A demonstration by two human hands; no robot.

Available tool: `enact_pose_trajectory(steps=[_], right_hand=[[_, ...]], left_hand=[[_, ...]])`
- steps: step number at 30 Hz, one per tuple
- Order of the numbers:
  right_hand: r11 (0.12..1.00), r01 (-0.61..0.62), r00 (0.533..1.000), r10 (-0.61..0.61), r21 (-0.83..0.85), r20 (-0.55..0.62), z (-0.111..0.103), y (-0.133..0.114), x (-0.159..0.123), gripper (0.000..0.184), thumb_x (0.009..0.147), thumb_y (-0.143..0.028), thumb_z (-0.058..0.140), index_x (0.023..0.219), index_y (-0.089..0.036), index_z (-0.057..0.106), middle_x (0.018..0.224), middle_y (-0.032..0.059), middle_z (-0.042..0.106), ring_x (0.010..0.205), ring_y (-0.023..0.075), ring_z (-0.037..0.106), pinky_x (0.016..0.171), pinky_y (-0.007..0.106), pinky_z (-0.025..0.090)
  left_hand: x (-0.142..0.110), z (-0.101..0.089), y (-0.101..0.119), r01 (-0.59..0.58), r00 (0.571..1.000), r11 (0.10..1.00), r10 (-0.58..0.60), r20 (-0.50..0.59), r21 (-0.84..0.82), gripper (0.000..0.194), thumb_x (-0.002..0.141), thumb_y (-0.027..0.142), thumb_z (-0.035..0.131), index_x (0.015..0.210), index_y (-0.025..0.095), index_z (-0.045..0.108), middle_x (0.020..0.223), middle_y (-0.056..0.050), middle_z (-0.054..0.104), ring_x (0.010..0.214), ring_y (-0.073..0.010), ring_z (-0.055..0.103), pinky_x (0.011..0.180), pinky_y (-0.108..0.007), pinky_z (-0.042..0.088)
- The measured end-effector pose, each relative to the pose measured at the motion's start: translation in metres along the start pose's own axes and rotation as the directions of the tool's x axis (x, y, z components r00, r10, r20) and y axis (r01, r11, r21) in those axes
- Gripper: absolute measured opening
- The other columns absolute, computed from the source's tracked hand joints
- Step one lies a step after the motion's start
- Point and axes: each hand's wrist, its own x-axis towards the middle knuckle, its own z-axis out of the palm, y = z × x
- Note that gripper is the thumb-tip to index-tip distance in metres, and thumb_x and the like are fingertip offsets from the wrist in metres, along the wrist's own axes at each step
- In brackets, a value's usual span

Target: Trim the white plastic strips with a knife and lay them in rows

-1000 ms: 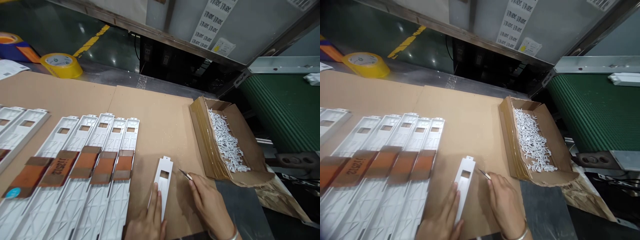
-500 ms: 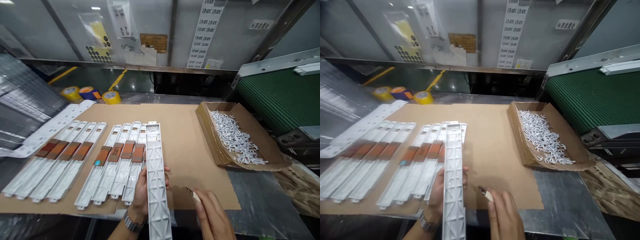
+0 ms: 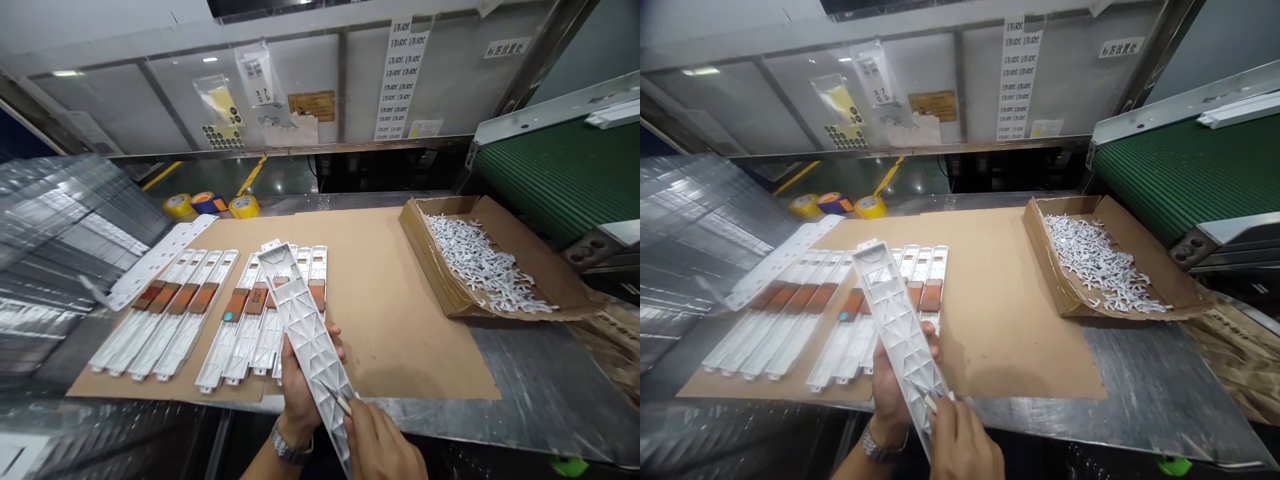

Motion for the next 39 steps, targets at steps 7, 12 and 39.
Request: enact_pose_trajectory(steps=[7,12,39], right_hand=[[1.000,0.009,1.000,-0.009,0.009,0.000,-0.006,-0.004,0.011,0.025,0.095,-0.020,0.029,0.090,-0.016,0.053,0.063,0.0023,0.056,0.053,0.0138,0.057,0.046,0.023,0.036],[0.997,-0.018,1.000,0.017,0.079,0.020,-0.009,0.005,0.017,0.025,0.095,-0.022,0.028,0.091,-0.017,0.053,0.063,0.0017,0.058,0.053,0.0147,0.058,0.047,0.024,0.036],[0.961,0.276,0.961,-0.275,0.023,-0.018,-0.052,0.081,0.071,0.027,0.091,-0.018,0.040,0.104,-0.018,0.064,0.112,0.0131,0.063,0.087,0.0172,0.065,0.074,0.027,0.051]], left_hand=[[-0.009,-0.007,-0.003,0.051,0.999,0.999,-0.051,-0.013,-0.008,0.056,0.077,0.061,0.043,0.087,0.011,0.067,0.066,-0.008,0.062,0.057,-0.0138,0.054,0.052,-0.022,0.041],[-0.014,-0.008,-0.004,0.092,0.995,0.995,-0.093,-0.023,-0.030,0.055,0.073,0.062,0.051,0.088,0.012,0.067,0.066,-0.008,0.063,0.057,-0.0144,0.055,0.054,-0.024,0.043],[-0.034,-0.031,0.016,0.585,0.597,0.610,-0.770,0.224,0.535,0.054,0.088,0.052,0.032,0.100,0.010,0.064,0.077,-0.012,0.066,0.050,-0.0110,0.058,0.046,-0.020,0.040]])
